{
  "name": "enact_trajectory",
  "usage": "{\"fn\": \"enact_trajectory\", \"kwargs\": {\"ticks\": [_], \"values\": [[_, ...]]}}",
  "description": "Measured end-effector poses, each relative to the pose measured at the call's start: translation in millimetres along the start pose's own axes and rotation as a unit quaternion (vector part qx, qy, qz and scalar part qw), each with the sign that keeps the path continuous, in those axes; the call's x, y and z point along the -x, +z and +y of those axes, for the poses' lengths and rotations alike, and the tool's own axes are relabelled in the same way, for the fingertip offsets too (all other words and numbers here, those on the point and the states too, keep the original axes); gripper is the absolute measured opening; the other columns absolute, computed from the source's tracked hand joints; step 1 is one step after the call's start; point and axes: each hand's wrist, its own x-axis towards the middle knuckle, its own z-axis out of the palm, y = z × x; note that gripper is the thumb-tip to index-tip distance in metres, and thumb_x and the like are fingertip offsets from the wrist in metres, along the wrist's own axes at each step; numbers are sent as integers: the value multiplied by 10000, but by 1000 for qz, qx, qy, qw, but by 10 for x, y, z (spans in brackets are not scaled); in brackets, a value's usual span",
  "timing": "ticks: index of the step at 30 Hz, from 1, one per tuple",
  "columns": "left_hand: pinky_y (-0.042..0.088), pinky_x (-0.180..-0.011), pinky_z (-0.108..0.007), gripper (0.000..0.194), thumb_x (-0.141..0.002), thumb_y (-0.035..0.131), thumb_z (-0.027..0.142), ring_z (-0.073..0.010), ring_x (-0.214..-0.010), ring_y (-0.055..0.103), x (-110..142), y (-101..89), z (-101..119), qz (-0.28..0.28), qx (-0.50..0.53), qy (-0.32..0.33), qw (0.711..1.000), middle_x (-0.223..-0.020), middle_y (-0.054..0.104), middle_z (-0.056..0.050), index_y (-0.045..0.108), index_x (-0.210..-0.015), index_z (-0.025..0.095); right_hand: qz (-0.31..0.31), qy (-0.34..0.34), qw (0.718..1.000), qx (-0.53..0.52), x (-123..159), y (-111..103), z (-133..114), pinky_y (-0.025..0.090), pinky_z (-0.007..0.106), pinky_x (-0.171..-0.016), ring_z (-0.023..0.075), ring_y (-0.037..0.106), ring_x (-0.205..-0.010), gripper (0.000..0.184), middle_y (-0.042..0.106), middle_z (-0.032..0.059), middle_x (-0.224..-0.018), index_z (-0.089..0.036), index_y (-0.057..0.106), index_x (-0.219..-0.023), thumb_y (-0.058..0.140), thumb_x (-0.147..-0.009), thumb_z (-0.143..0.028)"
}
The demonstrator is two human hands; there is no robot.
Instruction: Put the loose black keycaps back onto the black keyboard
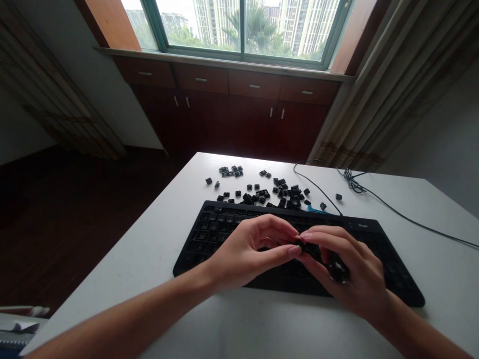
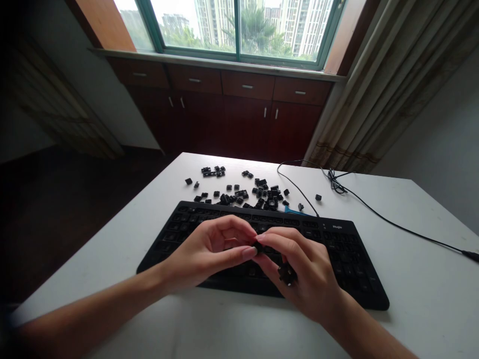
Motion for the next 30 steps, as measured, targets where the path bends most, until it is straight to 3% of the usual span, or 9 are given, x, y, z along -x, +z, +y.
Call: {"fn": "enact_trajectory", "kwargs": {"ticks": [6, 15, 23, 27, 30], "values": [[545, -923, -274, 267, -840, 780, 219, -150, -1017, 681, -16, -34, -13, -29, 68, -16, 997, -1069, 720, -40, 702, -1095, 200, 5, -5, 1000, -13, -17, -24, -8, 609, 223, -667, 160, 693, -901, 412, 692, 94, -1074, -178, 641, -1169, 738, -801, -21], [545, -898, -287, 274, -811, 804, 226, -157, -963, 680, -7, -43, -7, -34, 45, -10, 998, -1034, 717, -49, 720, -1068, 186, 5, -17, 1000, -16, -26, -33, -10, 600, 213, -621, 154, 690, -874, 372, 686, 87, -1046, -167, 651, -1142, 723, -808, -22], [528, -895, -275, 316, -798, 817, 226, -130, -932, 652, -8, -44, 18, -45, 9, -3, 999, -1045, 701, -39, 694, -1087, 193, 3, -21, 999, -26, -30, -42, -23, 608, 215, -684, 143, 675, -871, 366, 684, 93, -1042, -130, 653, -1132, 726, -790, -20], [539, -903, -304, 487, -766, 840, 242, -173, -1039, 646, -29, -197, 139, -107, -31, -32, 993, -1175, 685, -72, 640, -1209, 212, -10, -34, 999, -27, -41, -29, -30, 599, 202, -688, 126, 675, -846, 354, 686, 98, -1043, -106, 662, -1111, 743, -776, -29], [557, -812, -266, 429, -778, 826, 271, -148, -929, 659, -41, -358, 233, -171, -71, -100, 978, -1124, 710, -71, 670, -1172, 207, -38, -64, 997, -34, -31, 4, -57, 597, 218, -674, 134, 686, -833, 343, 699, 106, -1018, -88, 665, -1095, 761, -770, -38]]}}
